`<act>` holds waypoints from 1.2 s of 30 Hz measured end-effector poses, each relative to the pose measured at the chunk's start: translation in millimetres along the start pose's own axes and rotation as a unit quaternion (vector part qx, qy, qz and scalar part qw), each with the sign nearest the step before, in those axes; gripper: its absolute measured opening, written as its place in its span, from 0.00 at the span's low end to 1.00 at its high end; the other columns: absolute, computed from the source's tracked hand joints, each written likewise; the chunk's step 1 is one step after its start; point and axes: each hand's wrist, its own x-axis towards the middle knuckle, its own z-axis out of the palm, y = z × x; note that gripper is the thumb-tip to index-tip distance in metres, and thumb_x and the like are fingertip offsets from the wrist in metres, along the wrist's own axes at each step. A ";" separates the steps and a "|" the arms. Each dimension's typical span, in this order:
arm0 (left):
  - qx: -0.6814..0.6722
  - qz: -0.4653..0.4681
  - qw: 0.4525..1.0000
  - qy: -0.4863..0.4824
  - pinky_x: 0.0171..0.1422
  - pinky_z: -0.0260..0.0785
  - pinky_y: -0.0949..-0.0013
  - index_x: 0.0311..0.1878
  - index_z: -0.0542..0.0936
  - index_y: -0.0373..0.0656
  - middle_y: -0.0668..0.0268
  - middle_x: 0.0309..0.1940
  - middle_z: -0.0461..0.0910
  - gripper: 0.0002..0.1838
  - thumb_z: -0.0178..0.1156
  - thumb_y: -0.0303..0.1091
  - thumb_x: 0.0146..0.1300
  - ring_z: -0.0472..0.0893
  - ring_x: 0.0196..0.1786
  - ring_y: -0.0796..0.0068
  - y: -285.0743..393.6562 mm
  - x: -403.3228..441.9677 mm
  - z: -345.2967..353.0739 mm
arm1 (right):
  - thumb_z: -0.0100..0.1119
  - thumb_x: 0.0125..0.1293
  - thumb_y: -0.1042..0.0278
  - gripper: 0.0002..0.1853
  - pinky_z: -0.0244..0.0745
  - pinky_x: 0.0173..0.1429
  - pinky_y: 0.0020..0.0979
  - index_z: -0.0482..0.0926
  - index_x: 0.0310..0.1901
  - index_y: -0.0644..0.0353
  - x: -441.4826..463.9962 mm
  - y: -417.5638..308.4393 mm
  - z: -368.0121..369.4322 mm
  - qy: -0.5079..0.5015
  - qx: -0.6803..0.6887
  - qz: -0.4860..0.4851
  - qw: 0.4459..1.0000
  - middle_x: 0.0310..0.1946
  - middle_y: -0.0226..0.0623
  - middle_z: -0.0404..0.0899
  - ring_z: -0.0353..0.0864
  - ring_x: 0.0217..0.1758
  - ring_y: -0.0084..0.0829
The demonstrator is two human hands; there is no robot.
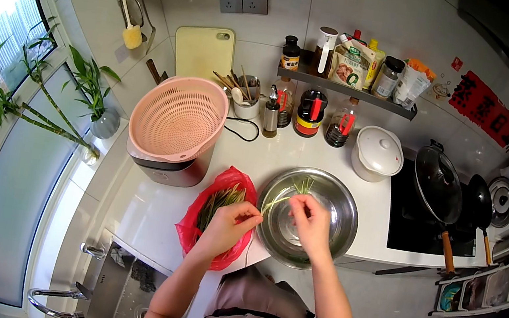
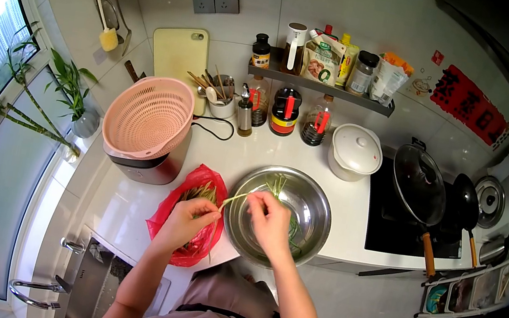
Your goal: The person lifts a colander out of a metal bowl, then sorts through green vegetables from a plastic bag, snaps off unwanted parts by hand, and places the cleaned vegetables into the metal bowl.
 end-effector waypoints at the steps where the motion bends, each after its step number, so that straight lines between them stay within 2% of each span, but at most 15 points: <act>1: 0.000 0.000 1.000 0.000 0.41 0.69 0.76 0.39 0.79 0.34 0.67 0.29 0.80 0.06 0.63 0.26 0.63 0.76 0.33 0.82 0.6 -1.4 -1.7 | 0.59 0.67 0.69 0.07 0.68 0.27 0.22 0.81 0.38 0.63 4.3 0.5 -5.1 0.009 0.002 -0.001 1.000 0.19 0.30 0.78 0.74 0.21 0.17; 4: -0.014 -0.021 1.000 -0.015 0.42 0.69 0.78 0.39 0.80 0.34 0.70 0.30 0.80 0.05 0.62 0.26 0.64 0.76 0.35 0.85 0.8 -3.4 -5.6 | 0.56 0.70 0.68 0.08 0.68 0.27 0.22 0.79 0.38 0.63 12.1 3.6 -23.5 0.066 0.033 0.025 0.997 0.22 0.29 0.79 0.75 0.23 0.17; 6: -0.122 -0.054 0.991 -0.005 0.42 0.69 0.78 0.39 0.81 0.34 0.69 0.30 0.80 0.05 0.61 0.25 0.64 0.76 0.36 0.85 -2.0 -2.4 -6.0 | 0.54 0.71 0.68 0.08 0.71 0.30 0.22 0.79 0.38 0.63 9.2 0.9 -25.5 0.063 0.033 0.031 0.997 0.24 0.30 0.80 0.77 0.26 0.18; 10: -0.135 -0.047 0.990 -0.007 0.44 0.70 0.78 0.40 0.81 0.33 0.68 0.31 0.81 0.05 0.60 0.25 0.65 0.78 0.37 0.83 -2.3 5.6 -1.4 | 0.50 0.74 0.70 0.08 0.78 0.42 0.24 0.75 0.39 0.66 -11.1 1.9 -1.0 -0.082 0.117 0.058 0.988 0.29 0.34 0.80 0.82 0.34 0.23; 14: -0.220 -0.037 0.975 0.003 0.46 0.72 0.76 0.41 0.79 0.33 0.67 0.34 0.82 0.05 0.59 0.24 0.66 0.79 0.37 0.81 -6.8 10.3 6.9 | 0.53 0.72 0.68 0.08 0.75 0.37 0.23 0.75 0.39 0.64 -22.4 -0.5 16.7 -0.111 0.097 0.043 0.988 0.28 0.33 0.82 0.81 0.31 0.21; 16: -0.241 -0.033 0.970 0.009 0.47 0.72 0.76 0.42 0.78 0.33 0.66 0.35 0.82 0.05 0.59 0.24 0.65 0.80 0.37 0.80 -7.2 11.0 9.3 | 0.55 0.71 0.68 0.08 0.70 0.34 0.21 0.75 0.39 0.64 -22.3 -5.5 15.7 -0.145 0.108 0.097 0.979 0.25 0.30 0.79 0.77 0.28 0.18; 18: -0.148 0.013 0.982 0.118 0.48 0.72 0.72 0.42 0.79 0.35 0.65 0.38 0.81 0.06 0.62 0.22 0.61 0.80 0.42 0.75 -3.5 9.3 10.4 | 0.56 0.70 0.68 0.07 0.69 0.34 0.21 0.76 0.39 0.64 -20.8 -2.9 13.8 -0.129 0.105 0.095 0.981 0.24 0.28 0.77 0.75 0.27 0.16; 19: -0.148 0.012 0.982 0.118 0.48 0.72 0.72 0.42 0.79 0.35 0.65 0.38 0.81 0.06 0.62 0.22 0.61 0.80 0.42 0.75 0.1 8.0 9.6 | 0.57 0.70 0.68 0.07 0.68 0.34 0.21 0.76 0.39 0.64 -20.3 -1.7 12.4 -0.113 0.102 0.093 0.984 0.22 0.26 0.75 0.73 0.27 0.15; 20: 0.025 0.095 0.976 0.193 0.51 0.71 0.68 0.42 0.79 0.38 0.65 0.39 0.80 0.09 0.63 0.22 0.58 0.79 0.45 0.71 5.6 6.6 7.9 | 0.57 0.70 0.68 0.07 0.68 0.34 0.21 0.76 0.39 0.64 -19.7 -1.6 10.9 -0.113 0.102 0.093 0.984 0.22 0.26 0.75 0.73 0.27 0.15; 21: 0.198 0.174 0.929 0.260 0.54 0.69 0.65 0.42 0.80 0.40 0.65 0.39 0.79 0.11 0.65 0.21 0.54 0.78 0.49 0.67 10.3 5.6 6.8 | 0.57 0.69 0.69 0.07 0.67 0.34 0.20 0.76 0.39 0.63 -19.0 -2.0 9.4 -0.109 0.102 0.094 0.984 0.22 0.25 0.74 0.73 0.28 0.15; 22: 0.198 0.173 0.929 0.260 0.54 0.69 0.65 0.42 0.80 0.40 0.65 0.39 0.79 0.11 0.65 0.21 0.54 0.78 0.49 0.67 13.2 4.6 6.3 | 0.58 0.69 0.69 0.06 0.67 0.35 0.20 0.76 0.39 0.63 -18.6 -2.4 8.4 -0.105 0.103 0.095 0.985 0.22 0.25 0.73 0.73 0.28 0.15; 24: 0.358 0.288 0.865 0.202 0.59 0.63 0.58 0.40 0.82 0.44 0.66 0.41 0.77 0.13 0.67 0.23 0.47 0.74 0.53 0.63 16.5 2.2 5.5 | 0.58 0.69 0.69 0.06 0.66 0.34 0.20 0.76 0.38 0.63 -18.7 -2.6 7.6 -0.107 0.102 0.098 0.984 0.22 0.25 0.73 0.73 0.28 0.15; 29: 0.396 0.320 0.842 0.178 0.62 0.59 0.54 0.36 0.83 0.46 0.69 0.39 0.77 0.11 0.69 0.27 0.46 0.75 0.53 0.64 16.5 4.0 12.5 | 0.57 0.69 0.69 0.06 0.64 0.33 0.20 0.76 0.38 0.63 -17.9 0.4 8.5 -0.114 0.085 0.095 0.985 0.22 0.24 0.74 0.73 0.27 0.14; 31: 0.401 0.325 0.838 0.176 0.62 0.59 0.54 0.35 0.83 0.46 0.69 0.38 0.77 0.10 0.69 0.27 0.46 0.75 0.53 0.64 16.0 5.8 14.4 | 0.57 0.70 0.69 0.06 0.54 0.25 0.18 0.76 0.37 0.61 -17.9 3.9 10.1 -0.116 0.105 0.064 0.986 0.22 0.24 0.75 0.62 0.21 0.11; 36: 0.397 0.330 0.840 0.166 0.61 0.59 0.54 0.32 0.81 0.45 0.69 0.36 0.77 0.08 0.67 0.26 0.47 0.75 0.52 0.65 13.0 7.4 15.4 | 0.57 0.70 0.68 0.06 0.57 0.26 0.19 0.76 0.38 0.61 -17.4 -4.5 4.7 -0.135 0.121 0.111 0.977 0.22 0.24 0.75 0.63 0.22 0.11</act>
